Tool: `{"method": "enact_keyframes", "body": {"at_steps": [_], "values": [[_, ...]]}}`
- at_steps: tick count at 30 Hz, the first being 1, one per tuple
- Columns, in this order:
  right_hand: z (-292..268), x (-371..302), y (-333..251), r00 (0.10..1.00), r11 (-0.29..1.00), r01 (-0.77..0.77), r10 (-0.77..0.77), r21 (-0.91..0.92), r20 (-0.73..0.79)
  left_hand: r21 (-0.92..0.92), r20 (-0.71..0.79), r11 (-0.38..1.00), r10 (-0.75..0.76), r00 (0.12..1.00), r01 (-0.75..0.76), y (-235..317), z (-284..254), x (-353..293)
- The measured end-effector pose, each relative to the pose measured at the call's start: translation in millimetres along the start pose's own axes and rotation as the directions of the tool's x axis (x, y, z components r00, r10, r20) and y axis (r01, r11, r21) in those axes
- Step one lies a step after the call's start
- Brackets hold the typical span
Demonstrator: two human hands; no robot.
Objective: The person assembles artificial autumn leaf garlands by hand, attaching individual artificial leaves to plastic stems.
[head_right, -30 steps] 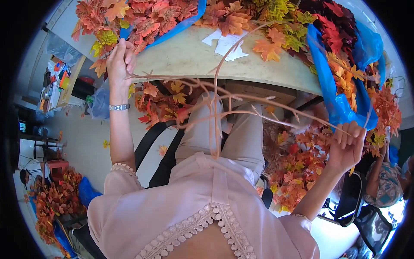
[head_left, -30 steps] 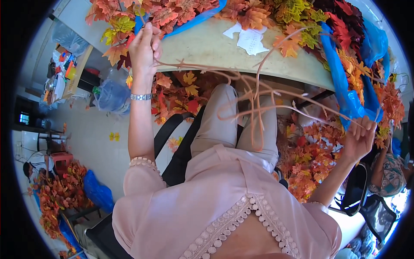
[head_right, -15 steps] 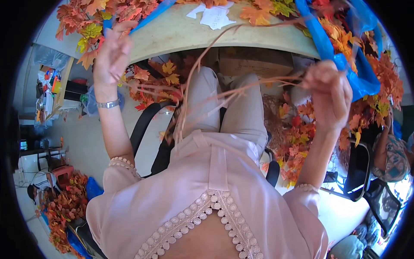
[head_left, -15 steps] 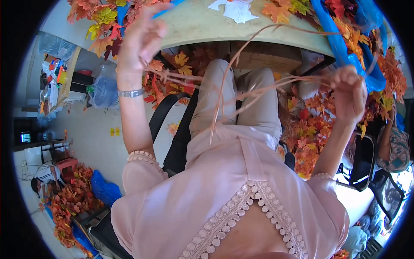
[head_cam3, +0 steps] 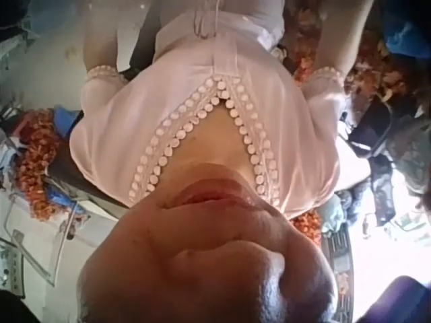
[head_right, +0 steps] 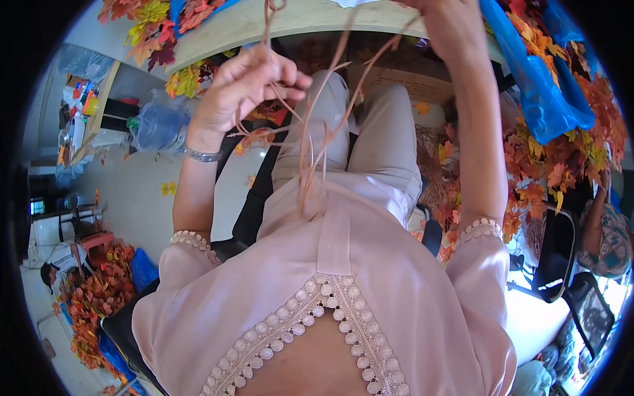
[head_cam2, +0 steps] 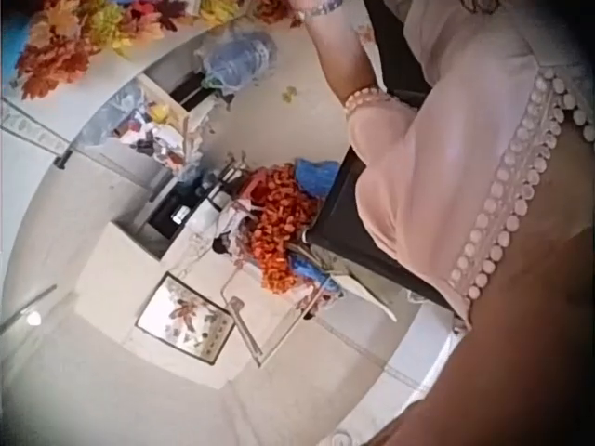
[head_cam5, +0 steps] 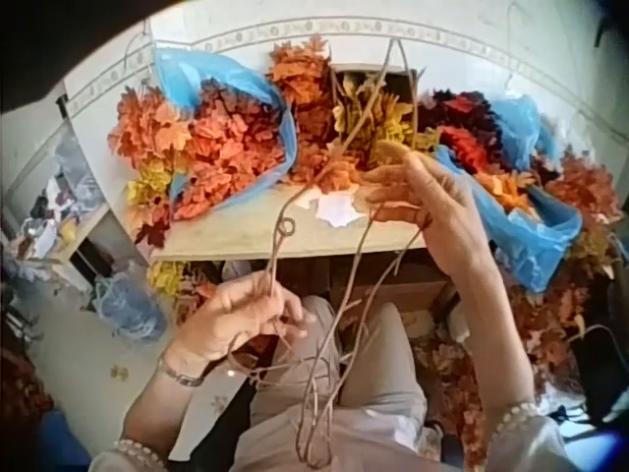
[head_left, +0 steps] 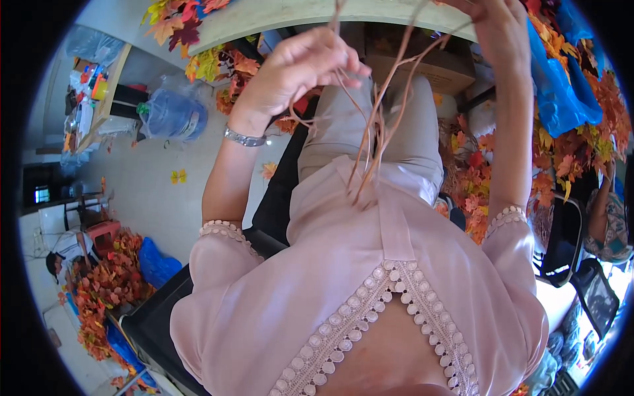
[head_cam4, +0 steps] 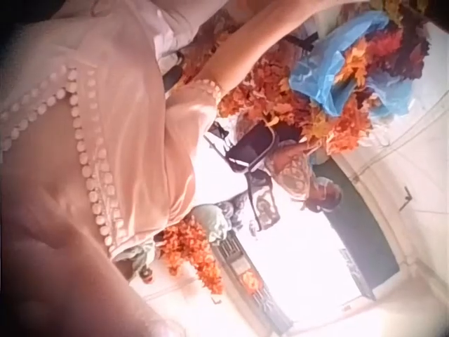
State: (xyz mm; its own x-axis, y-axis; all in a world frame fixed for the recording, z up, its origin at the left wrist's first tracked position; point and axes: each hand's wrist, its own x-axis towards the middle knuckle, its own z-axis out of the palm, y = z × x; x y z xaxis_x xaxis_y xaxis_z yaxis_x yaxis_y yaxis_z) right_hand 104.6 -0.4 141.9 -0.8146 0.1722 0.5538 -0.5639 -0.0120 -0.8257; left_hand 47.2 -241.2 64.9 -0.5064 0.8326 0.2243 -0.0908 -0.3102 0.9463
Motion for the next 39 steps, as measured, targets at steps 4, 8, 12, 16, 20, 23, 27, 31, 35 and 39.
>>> {"method": "enact_keyframes", "body": {"at_steps": [4, 8, 12, 16, 20, 23, 27, 31, 35, 39], "values": [[-13, -11, -5, 0.957, 0.978, -0.070, 0.011, -0.195, -0.290, -0.129, -0.166, 0.991, 0.002, 0.986, -0.023, 25, -11, -16], [-61, -28, 5, 0.979, 0.934, -0.197, 0.174, -0.298, -0.102, -0.064, -0.287, 0.984, 0.143, 0.947, -0.168, 22, -29, -29], [-60, -57, 9, 0.674, 0.767, -0.445, 0.627, -0.463, 0.391, 0.324, -0.486, 0.917, 0.372, 0.791, -0.232, 30, -9, -39], [-73, -87, 14, 0.476, 0.864, -0.423, 0.470, -0.275, 0.744, 0.491, -0.496, 0.852, 0.445, 0.746, -0.182, 37, 10, -34], [-21, -89, 8, 0.973, 0.953, -0.163, 0.199, -0.256, 0.121, 0.570, -0.521, 0.799, 0.532, 0.668, -0.191, 33, 10, -37], [11, -101, -2, 0.981, 0.870, -0.158, 0.193, -0.467, 0.028, 0.525, -0.584, 0.814, 0.558, 0.590, -0.250, 37, 13, -35], [50, -120, -3, 0.968, 0.940, -0.225, 0.245, -0.256, 0.049, 0.516, -0.620, 0.800, 0.595, 0.511, -0.304, 41, 16, -38], [67, -127, 8, 0.992, 0.952, -0.127, 0.120, -0.279, -0.042, 0.602, -0.569, 0.714, 0.698, 0.434, -0.358, 45, 20, -36], [98, -119, 14, 0.809, 0.849, -0.476, 0.525, -0.229, 0.264, 0.615, -0.538, 0.692, 0.719, 0.439, -0.378, 45, 30, -23], [102, -104, 56, 0.889, 0.876, -0.450, 0.421, 0.172, 0.180, 0.538, -0.556, 0.744, 0.667, 0.496, -0.397, 35, 45, -6]]}}
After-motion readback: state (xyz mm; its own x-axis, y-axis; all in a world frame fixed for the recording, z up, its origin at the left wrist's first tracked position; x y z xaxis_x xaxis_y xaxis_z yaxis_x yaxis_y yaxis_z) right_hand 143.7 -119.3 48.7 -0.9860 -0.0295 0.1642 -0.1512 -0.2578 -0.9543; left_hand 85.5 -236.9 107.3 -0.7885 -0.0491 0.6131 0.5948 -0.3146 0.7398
